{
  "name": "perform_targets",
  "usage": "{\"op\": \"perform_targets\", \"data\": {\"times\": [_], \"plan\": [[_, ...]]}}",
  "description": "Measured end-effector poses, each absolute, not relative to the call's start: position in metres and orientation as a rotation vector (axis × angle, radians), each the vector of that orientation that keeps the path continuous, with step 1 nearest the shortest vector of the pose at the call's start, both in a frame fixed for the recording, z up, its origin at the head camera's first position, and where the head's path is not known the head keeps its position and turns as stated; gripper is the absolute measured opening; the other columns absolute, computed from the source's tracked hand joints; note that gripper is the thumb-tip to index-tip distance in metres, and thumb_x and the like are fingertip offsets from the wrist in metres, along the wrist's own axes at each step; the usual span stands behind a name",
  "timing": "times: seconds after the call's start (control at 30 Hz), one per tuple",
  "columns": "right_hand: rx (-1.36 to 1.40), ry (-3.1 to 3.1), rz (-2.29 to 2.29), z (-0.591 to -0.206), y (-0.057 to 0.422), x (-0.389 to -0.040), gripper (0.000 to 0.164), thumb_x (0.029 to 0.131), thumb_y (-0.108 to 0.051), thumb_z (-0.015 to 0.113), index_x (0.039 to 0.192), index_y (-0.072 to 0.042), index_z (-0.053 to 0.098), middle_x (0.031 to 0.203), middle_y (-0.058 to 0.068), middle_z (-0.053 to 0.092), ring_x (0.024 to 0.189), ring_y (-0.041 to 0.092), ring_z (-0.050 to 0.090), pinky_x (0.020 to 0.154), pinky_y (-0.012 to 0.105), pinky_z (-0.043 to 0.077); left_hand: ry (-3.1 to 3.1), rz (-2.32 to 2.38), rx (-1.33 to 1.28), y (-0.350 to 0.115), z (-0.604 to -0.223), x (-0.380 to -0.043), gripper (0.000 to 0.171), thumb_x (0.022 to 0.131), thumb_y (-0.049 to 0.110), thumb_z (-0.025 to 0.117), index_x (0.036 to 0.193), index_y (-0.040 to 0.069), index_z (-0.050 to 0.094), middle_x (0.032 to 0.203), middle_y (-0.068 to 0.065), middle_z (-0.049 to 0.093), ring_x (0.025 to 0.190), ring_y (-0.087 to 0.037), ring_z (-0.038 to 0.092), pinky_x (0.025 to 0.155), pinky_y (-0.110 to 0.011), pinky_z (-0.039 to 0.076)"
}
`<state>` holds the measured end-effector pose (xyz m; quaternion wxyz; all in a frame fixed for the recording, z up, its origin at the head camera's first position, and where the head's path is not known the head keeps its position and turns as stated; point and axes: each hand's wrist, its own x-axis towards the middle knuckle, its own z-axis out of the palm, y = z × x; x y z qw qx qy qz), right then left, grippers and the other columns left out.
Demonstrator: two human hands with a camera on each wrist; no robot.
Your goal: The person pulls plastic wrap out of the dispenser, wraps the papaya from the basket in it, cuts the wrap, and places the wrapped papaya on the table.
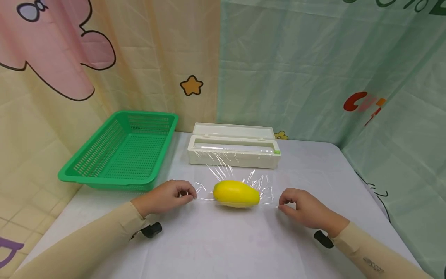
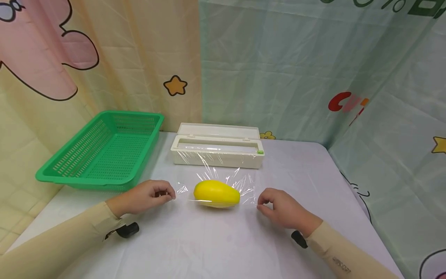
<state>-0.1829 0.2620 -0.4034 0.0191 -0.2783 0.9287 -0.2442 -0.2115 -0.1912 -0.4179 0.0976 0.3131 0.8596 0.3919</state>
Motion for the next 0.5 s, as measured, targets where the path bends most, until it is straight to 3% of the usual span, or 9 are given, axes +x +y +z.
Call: {"op": "perform_targets", "data": {"times": [0.23,0.5], "plan": [[-0.634,2.845,-0.839,-0.404,0.256,-0.197,0.009,0.100,-0.014,0.069,0.094,-0.020,0.068,0.092,-0.011,0.066,0.090,0.010,0.058,0.077,0.026,0.052,2.576,1.243,0.894,-0.184,-0.426,-0.220,0.005,0.100,0.019,0.071,0.095,0.018,0.071,0.092,0.007,0.067,0.085,-0.010,0.058,0.077,-0.023,0.049],[-0.517,2.824,-0.863,-0.404,0.254,-0.212,0.005,0.102,-0.016,0.068,0.097,-0.014,0.068,0.092,-0.002,0.068,0.086,0.016,0.058,0.071,0.026,0.050,2.629,1.276,0.690,-0.177,-0.427,-0.229,0.010,0.101,0.026,0.070,0.093,0.019,0.072,0.092,0.008,0.069,0.088,-0.012,0.062,0.076,-0.024,0.049]]}}
